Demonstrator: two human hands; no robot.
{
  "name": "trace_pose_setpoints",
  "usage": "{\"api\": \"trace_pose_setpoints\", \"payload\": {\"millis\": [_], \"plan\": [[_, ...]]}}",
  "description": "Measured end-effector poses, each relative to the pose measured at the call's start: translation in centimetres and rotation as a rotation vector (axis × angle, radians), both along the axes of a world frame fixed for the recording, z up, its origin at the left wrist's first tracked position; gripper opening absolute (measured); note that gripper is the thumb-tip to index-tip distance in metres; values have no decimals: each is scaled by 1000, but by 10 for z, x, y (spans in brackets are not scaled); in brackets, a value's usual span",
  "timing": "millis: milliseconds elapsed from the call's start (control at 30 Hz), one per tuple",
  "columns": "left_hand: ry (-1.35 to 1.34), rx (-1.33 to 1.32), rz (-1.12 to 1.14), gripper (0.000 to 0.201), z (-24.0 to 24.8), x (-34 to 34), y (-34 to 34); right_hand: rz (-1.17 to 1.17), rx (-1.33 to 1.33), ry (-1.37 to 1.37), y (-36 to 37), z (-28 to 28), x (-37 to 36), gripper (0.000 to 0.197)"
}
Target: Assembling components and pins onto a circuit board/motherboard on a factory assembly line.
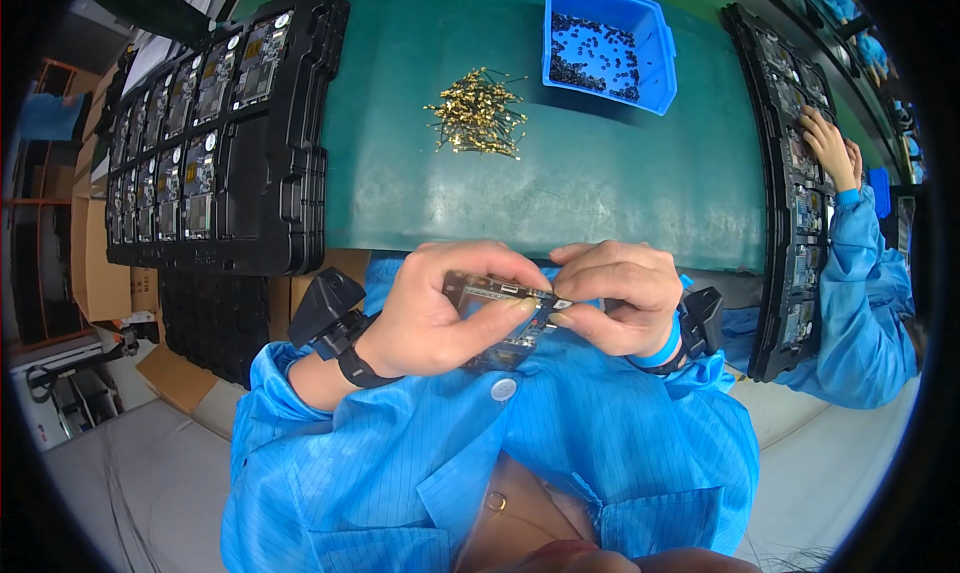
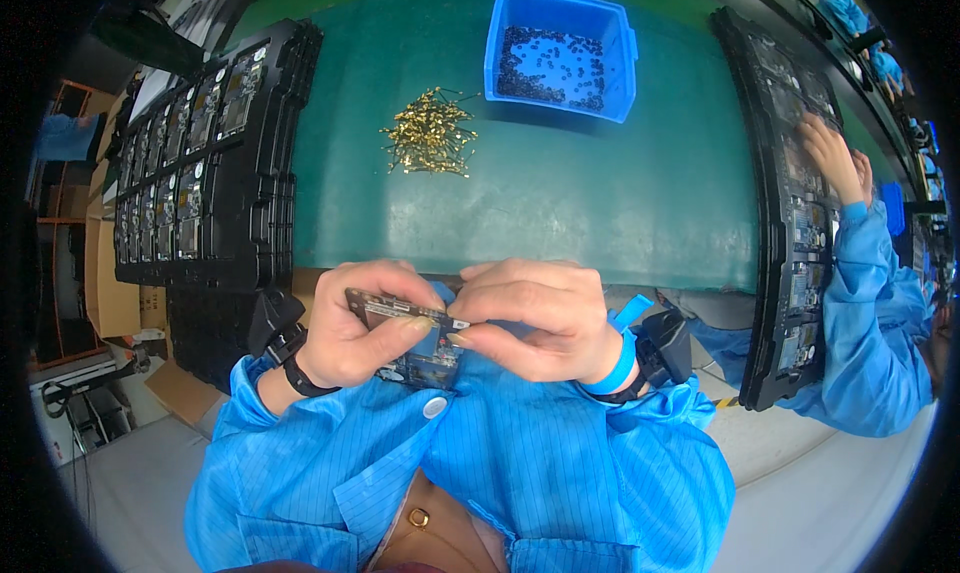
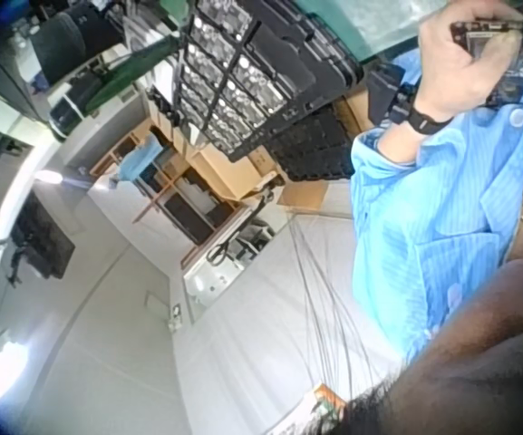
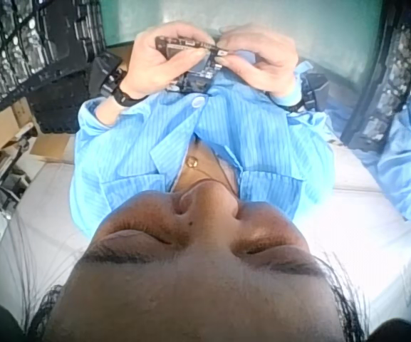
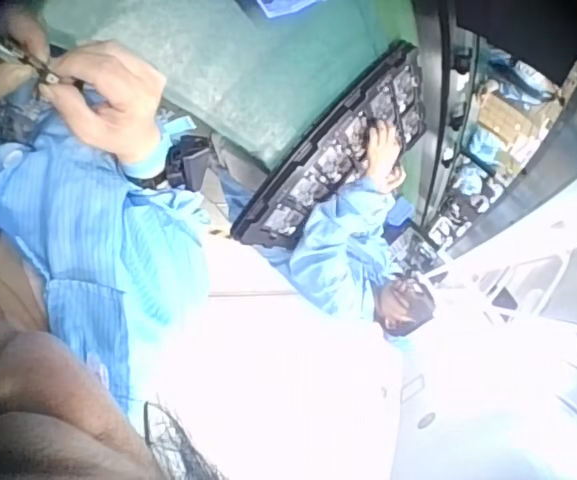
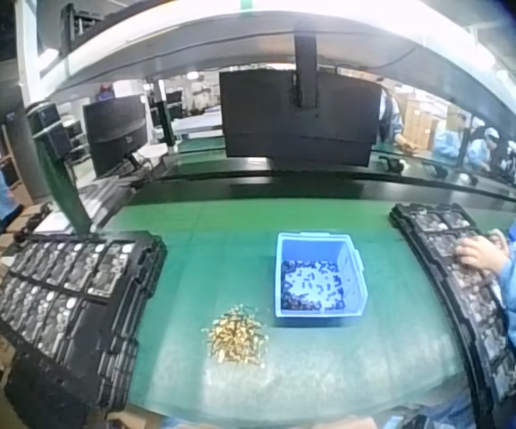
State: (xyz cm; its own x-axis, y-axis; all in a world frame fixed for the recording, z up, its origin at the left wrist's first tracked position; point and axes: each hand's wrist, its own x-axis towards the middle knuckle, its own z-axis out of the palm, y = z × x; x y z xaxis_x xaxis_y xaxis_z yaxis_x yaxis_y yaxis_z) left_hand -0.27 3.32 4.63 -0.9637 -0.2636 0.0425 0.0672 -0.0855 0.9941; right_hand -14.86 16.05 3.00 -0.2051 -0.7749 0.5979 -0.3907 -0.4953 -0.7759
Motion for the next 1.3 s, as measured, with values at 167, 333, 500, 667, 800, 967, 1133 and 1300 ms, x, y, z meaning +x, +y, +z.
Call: {"api": "trace_pose_setpoints", "payload": {"millis": [167, 333, 500, 667, 800, 967, 1133, 1300], "plan": [[-5, 0, -13, 16, -1, 0, 0, 15, -9, 17, -1, 0, -2, 13], [-82, 31, -3, 16, 1, -1, 0, 6, -105, 269, -6, 2, -10, 14], [-82, 51, 41, 16, 0, 0, 1, -125, -170, 601, 0, 0, -10, 18], [-99, 74, 22, 16, 1, 0, 0, -353, -284, 804, 8, -5, -6, 24], [-60, 28, 58, 16, 0, 0, -1, -363, -314, 719, 5, -10, -2, 27], [-93, -17, 101, 16, 1, 1, -1, -310, -213, 759, 0, -5, -1, 28], [-69, -31, 121, 17, 0, 2, -3, -274, -192, 753, -4, -2, -2, 30], [-60, 62, 124, 17, 1, 2, -2, -304, -229, 787, -4, -7, -2, 30]]}}
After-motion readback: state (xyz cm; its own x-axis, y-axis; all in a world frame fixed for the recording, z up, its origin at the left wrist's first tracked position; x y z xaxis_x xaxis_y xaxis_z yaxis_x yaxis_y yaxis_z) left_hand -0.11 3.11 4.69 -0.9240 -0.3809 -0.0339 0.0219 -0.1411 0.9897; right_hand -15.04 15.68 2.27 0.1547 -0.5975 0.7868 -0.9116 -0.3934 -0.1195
